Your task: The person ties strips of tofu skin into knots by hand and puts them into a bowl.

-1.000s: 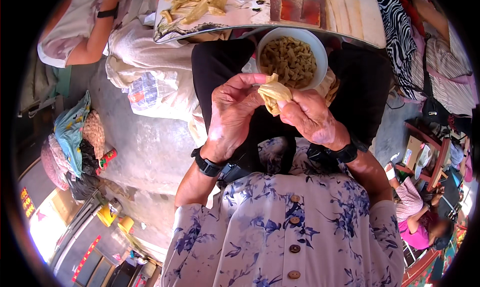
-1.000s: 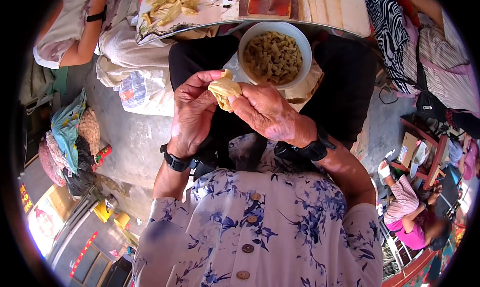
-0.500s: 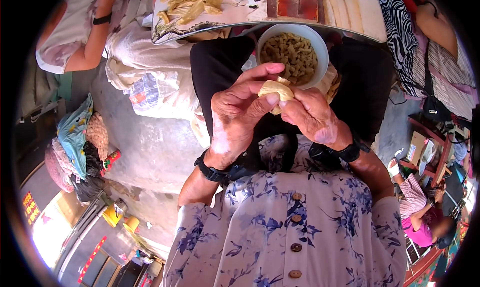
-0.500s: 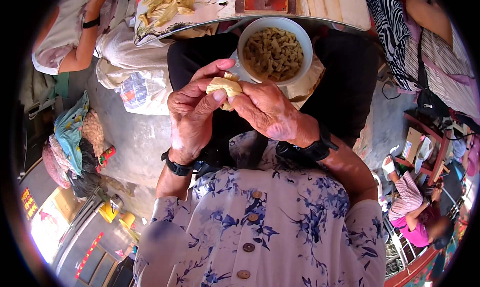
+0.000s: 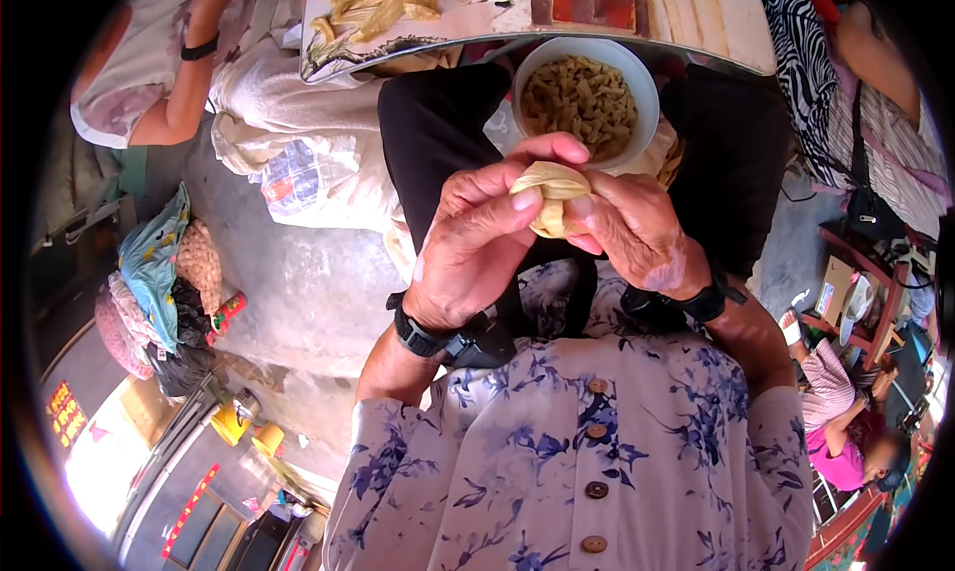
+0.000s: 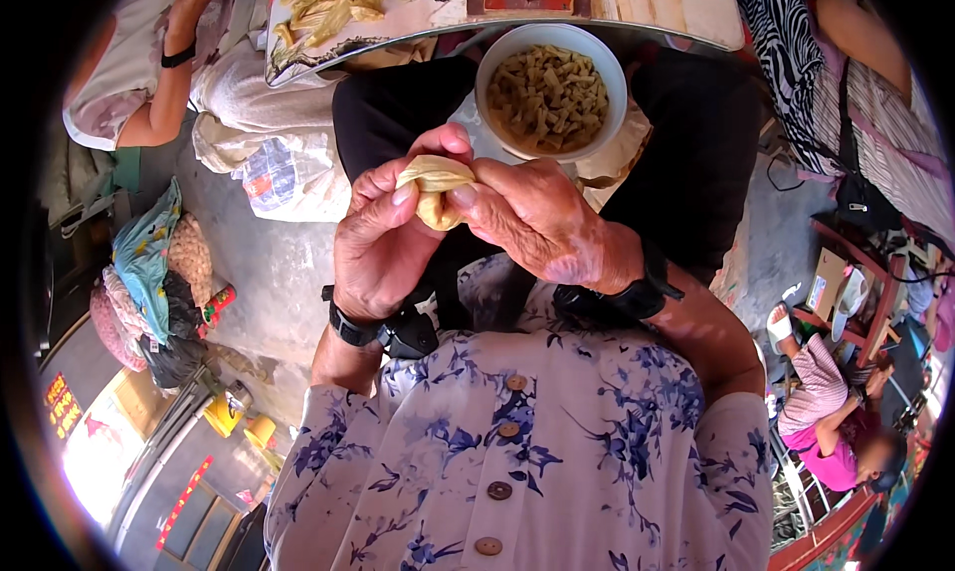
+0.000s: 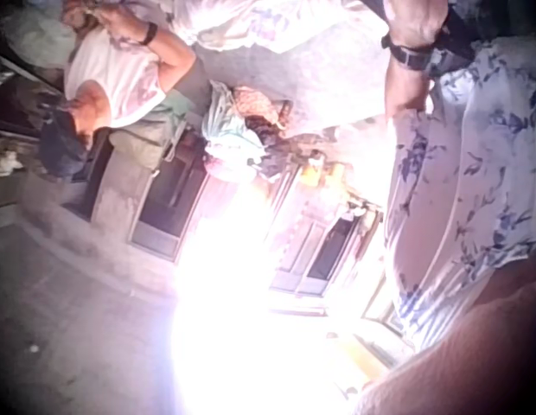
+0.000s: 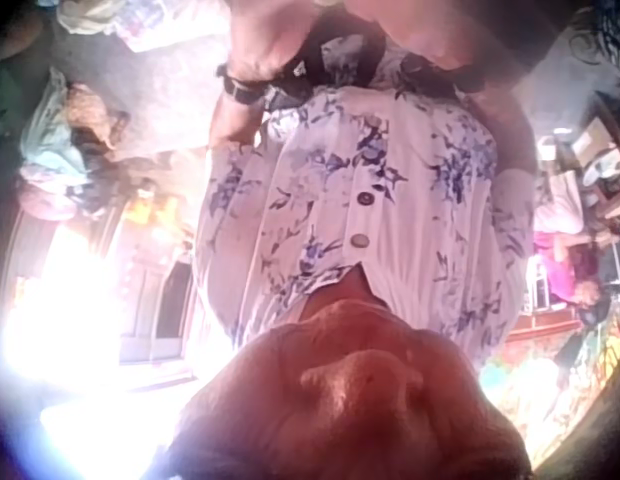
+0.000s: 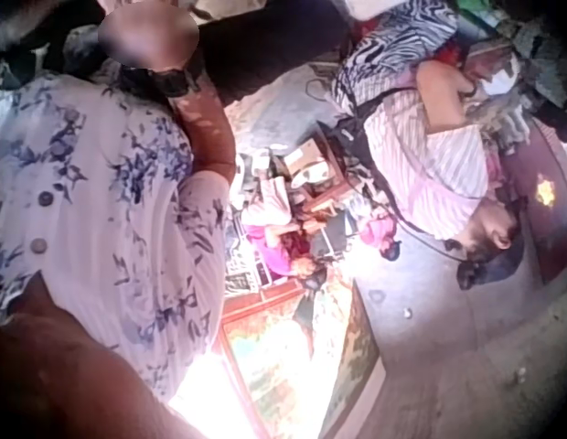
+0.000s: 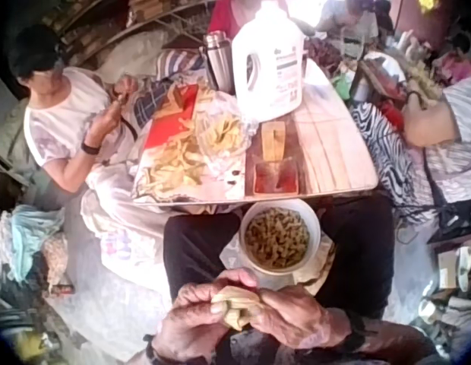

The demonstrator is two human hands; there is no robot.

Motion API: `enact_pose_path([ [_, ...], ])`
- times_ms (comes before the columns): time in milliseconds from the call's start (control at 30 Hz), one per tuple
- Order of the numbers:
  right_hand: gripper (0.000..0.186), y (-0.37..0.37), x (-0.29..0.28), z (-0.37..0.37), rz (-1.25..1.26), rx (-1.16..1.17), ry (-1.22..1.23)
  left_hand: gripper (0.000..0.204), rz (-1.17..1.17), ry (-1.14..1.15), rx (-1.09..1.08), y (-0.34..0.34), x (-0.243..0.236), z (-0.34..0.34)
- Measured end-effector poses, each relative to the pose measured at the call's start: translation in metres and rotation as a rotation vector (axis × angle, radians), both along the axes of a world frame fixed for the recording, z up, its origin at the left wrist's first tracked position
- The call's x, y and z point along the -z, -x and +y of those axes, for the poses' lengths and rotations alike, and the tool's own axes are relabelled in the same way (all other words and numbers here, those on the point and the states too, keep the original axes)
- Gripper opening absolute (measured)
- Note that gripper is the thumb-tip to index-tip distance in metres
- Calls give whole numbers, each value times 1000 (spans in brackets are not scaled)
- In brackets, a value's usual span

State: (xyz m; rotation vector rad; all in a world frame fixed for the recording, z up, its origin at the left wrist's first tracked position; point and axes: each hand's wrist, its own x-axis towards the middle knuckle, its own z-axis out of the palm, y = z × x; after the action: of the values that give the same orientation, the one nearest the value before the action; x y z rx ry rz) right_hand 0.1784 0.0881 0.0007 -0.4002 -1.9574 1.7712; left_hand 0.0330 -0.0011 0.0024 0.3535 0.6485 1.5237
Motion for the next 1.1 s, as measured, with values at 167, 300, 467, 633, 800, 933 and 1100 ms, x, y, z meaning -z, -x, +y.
enact_pose_path([
  [167, 15, -6, 10, 3, 51, 57, -457, 7, 30, -134, 68, -1, -1, 4],
  [300, 19, -12, 13, 6, -26, 198, -946, 8, 347, -29, -28, -1, -5, 9],
  [467, 32, -18, 11, 18, -186, 179, -1339, 14, 805, 229, 7, -7, 0, -4],
  [633, 36, -23, 10, 26, -123, 169, -1356, 18, 629, 179, 81, -7, -4, -1],
  [800, 37, -34, 1, 36, -126, -40, -1074, 16, 918, -65, 101, 3, -8, -6],
  [933, 38, -35, -2, 46, -85, -39, -880, 15, 952, -88, 96, 17, -10, -9],
  [1100, 24, -36, -15, 52, -16, -113, -762, 15, 939, -57, 111, 27, -15, -19],
])
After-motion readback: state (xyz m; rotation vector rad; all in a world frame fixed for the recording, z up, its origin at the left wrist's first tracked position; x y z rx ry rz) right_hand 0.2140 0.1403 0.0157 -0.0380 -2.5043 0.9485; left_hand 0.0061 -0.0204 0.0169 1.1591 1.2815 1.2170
